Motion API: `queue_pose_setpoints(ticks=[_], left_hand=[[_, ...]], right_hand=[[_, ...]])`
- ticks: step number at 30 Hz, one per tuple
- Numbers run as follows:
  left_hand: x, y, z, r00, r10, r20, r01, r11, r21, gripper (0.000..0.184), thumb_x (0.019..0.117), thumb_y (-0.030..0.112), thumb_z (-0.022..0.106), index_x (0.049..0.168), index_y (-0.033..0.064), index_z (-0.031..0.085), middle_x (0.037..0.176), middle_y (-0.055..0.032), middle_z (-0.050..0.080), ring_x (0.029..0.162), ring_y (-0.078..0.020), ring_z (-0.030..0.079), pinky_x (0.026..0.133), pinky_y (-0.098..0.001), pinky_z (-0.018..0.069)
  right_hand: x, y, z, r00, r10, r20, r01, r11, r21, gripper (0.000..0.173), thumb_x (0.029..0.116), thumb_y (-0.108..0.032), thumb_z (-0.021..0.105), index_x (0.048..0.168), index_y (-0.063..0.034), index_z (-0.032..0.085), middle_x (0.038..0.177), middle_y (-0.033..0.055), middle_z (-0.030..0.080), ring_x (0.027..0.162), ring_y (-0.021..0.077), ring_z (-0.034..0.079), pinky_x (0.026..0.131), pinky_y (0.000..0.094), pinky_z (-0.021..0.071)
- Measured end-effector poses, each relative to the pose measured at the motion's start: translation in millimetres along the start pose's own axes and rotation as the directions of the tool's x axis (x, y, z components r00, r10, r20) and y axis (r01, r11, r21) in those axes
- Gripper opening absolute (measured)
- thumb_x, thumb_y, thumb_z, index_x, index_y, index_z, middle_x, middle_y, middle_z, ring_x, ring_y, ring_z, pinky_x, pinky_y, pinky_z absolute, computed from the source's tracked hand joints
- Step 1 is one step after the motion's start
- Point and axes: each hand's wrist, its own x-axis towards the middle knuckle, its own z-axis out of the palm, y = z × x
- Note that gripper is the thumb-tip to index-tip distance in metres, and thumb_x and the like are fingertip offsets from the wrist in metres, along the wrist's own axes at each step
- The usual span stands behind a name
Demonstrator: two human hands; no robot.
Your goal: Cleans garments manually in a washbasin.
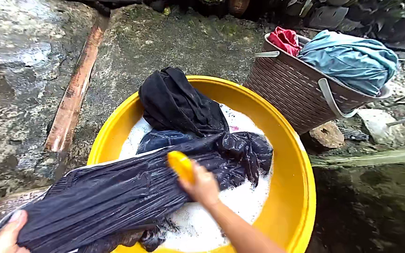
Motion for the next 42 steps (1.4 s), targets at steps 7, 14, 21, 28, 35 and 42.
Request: queue_pose_setpoints(ticks=[7, 14, 21, 28, 35, 42], left_hand=[[16, 23, 26, 0.978, -0.019, 0.210, 0.027, 0.999, -0.031, 0.034, 0.1127, 0.024, 0.029, 0.128, 0.0084, 0.055, 0.109, 0.0063, 0.070, 0.103, 0.0000, 0.066, 0.096, -0.0273, 0.0562], [-15, 154, 39, 0.738, 0.056, 0.673, -0.021, 0.998, -0.061, 0.045, 0.1114, 0.040, 0.022, 0.124, 0.0204, 0.060, 0.114, 0.0007, 0.073, 0.106, -0.0135, 0.071, 0.089, -0.0393, 0.0620], [-34, 243, 22, 0.957, 0.136, 0.256, -0.256, 0.811, 0.527, 0.017, 0.0986, -0.014, 0.032, 0.092, -0.0175, 0.047, 0.074, -0.0095, 0.052, 0.069, -0.0033, 0.053, 0.069, -0.0140, 0.0473], [16, 146, 104, 0.905, -0.271, 0.329, -0.400, -0.277, 0.873, 0.080, 0.0885, 0.054, 0.075, 0.143, -0.0003, 0.054, 0.133, -0.0340, 0.059, 0.125, -0.0527, 0.056, 0.102, -0.0718, 0.0431], [-23, 45, 193, 0.381, -0.502, 0.776, -0.924, -0.187, 0.333, 0.097, 0.0823, 0.063, 0.075, 0.161, 0.0231, 0.034, 0.168, -0.0162, 0.025, 0.156, -0.0391, 0.020, 0.121, -0.0689, 0.0128], [-18, -33, 266, 0.354, -0.584, 0.731, -0.925, -0.102, 0.367, 0.129, 0.0717, 0.070, 0.080, 0.166, 0.0165, 0.010, 0.170, -0.0142, 0.019, 0.156, -0.0349, 0.022, 0.121, -0.0674, 0.0179]], right_hand=[[41, 132, -88, 0.749, 0.605, 0.269, -0.590, 0.794, -0.144, 0.065, 0.0979, -0.048, 0.066, 0.139, 0.0014, 0.058, 0.128, 0.0277, 0.066, 0.124, 0.0421, 0.062, 0.106, 0.0605, 0.0463], [-15, 98, -66, 0.625, 0.780, 0.034, -0.635, 0.482, 0.604, 0.049, 0.0934, -0.030, 0.078, 0.124, 0.0054, 0.064, 0.109, 0.0253, 0.069, 0.104, 0.0360, 0.066, 0.095, 0.0558, 0.0505], [-30, 113, -74, 0.476, 0.872, 0.116, -0.692, 0.289, 0.662, 0.058, 0.0951, -0.034, 0.076, 0.132, 0.0077, 0.057, 0.126, 0.0300, 0.063, 0.121, 0.0390, 0.061, 0.105, 0.0562, 0.0454], [-38, 92, -39, 0.206, 0.960, 0.189, -0.681, 0.002, 0.732, 0.075, 0.0980, -0.035, 0.072, 0.151, 0.0071, 0.040, 0.144, 0.0285, 0.055, 0.136, 0.0360, 0.054, 0.115, 0.0492, 0.0413], [-28, 90, -12, 0.096, 0.935, 0.341, -0.728, -0.168, 0.665, 0.074, 0.0973, -0.030, 0.073, 0.151, 0.0044, 0.036, 0.139, 0.0289, 0.058, 0.132, 0.0379, 0.057, 0.110, 0.0517, 0.0447], [11, 24, -58, 0.724, 0.688, 0.043, -0.429, 0.401, 0.809, 0.060, 0.0842, -0.024, 0.081, 0.133, 0.0042, 0.061, 0.114, 0.0215, 0.071, 0.107, 0.0296, 0.070, 0.097, 0.0497, 0.0563]])
